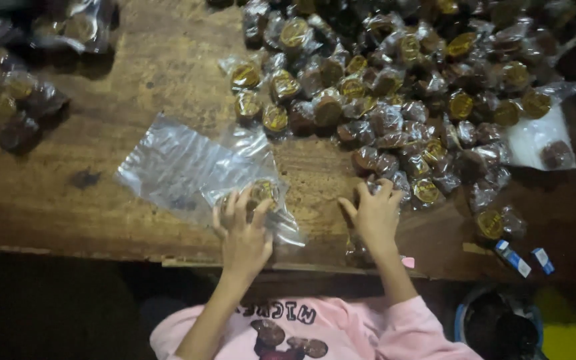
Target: The person picks up small, wrapped brown snacks from a large pile on a wooden table and places them one by one into a clear plastic bag by hand.
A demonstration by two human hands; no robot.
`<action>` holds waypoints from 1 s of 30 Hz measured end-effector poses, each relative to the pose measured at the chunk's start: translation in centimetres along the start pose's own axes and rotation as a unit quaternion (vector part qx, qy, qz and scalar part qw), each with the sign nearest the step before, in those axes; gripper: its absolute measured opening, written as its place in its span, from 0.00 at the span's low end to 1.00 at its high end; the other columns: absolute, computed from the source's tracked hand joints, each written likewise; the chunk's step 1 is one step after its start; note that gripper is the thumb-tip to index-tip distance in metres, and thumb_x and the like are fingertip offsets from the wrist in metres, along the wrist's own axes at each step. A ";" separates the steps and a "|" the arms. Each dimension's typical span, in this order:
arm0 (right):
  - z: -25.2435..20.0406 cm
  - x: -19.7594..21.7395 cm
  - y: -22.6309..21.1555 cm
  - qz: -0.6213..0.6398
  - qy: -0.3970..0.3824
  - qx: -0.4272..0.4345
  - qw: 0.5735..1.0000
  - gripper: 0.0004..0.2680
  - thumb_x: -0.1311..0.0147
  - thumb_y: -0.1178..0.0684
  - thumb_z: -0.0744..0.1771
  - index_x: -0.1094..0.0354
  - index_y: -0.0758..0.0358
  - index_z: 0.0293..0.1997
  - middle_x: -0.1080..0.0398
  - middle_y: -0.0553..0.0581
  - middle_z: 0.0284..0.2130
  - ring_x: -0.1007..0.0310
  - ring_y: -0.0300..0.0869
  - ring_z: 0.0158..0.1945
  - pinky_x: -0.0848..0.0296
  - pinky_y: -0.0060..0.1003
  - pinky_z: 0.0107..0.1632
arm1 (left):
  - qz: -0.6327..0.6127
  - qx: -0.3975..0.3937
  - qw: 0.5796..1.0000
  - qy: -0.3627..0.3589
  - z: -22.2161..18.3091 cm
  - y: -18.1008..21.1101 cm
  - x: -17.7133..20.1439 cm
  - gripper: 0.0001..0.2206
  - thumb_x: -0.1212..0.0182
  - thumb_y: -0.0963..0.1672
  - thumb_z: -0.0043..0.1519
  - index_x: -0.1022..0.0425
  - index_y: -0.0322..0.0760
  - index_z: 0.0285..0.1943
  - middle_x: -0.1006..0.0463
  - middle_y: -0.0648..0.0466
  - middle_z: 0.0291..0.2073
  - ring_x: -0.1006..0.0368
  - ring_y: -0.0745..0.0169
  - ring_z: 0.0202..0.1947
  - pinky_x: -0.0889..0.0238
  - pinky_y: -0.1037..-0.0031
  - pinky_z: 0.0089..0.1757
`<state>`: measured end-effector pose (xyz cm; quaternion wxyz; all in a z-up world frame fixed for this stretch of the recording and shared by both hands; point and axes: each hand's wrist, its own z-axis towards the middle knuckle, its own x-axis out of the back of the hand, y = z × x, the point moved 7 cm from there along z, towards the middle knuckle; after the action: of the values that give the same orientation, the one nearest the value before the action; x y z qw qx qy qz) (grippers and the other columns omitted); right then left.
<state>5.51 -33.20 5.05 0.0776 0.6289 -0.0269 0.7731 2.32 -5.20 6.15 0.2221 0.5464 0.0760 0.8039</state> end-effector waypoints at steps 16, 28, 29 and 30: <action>5.3 -1.7 6.6 0.358 -0.285 -0.124 0.880 0.35 0.32 0.34 0.59 0.41 0.66 0.68 0.44 0.75 0.59 0.43 0.66 0.68 0.49 0.56 0.72 | 0.038 0.039 0.980 -0.191 -1.1 -1.0 -2.1 0.42 0.36 0.47 0.52 0.52 0.64 0.78 0.60 0.50 0.79 0.70 0.34 0.77 0.60 0.32 0.62; -0.8 -0.3 -7.4 -0.015 -0.041 0.094 0.995 0.17 0.39 0.46 0.60 0.34 0.56 0.50 0.35 0.61 0.41 0.33 0.53 0.47 0.30 0.44 0.41 | 0.016 0.068 0.983 -0.171 2.5 -1.1 -1.9 0.38 0.35 0.46 0.56 0.48 0.59 0.78 0.57 0.48 0.79 0.65 0.33 0.77 0.58 0.31 0.63; -0.9 0.9 -6.6 0.001 -0.079 0.058 0.995 0.19 0.40 0.45 0.61 0.38 0.55 0.55 0.36 0.61 0.43 0.34 0.55 0.50 0.29 0.49 0.44 | 0.012 0.051 0.987 -0.152 2.2 -1.0 -1.5 0.41 0.33 0.46 0.53 0.49 0.60 0.78 0.58 0.47 0.78 0.65 0.34 0.77 0.58 0.32 0.63; -0.9 2.1 -5.8 0.016 -0.116 0.023 0.993 0.21 0.42 0.44 0.63 0.42 0.54 0.61 0.37 0.61 0.45 0.34 0.57 0.53 0.28 0.53 0.46 | 0.007 0.035 0.991 -0.132 1.8 -0.8 -1.0 0.44 0.30 0.46 0.51 0.50 0.61 0.78 0.58 0.46 0.77 0.65 0.34 0.77 0.57 0.33 0.63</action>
<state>5.08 -27.20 6.57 0.0472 0.7153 -0.0278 0.6966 4.52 -5.20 5.71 0.2054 0.6557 0.0699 0.7232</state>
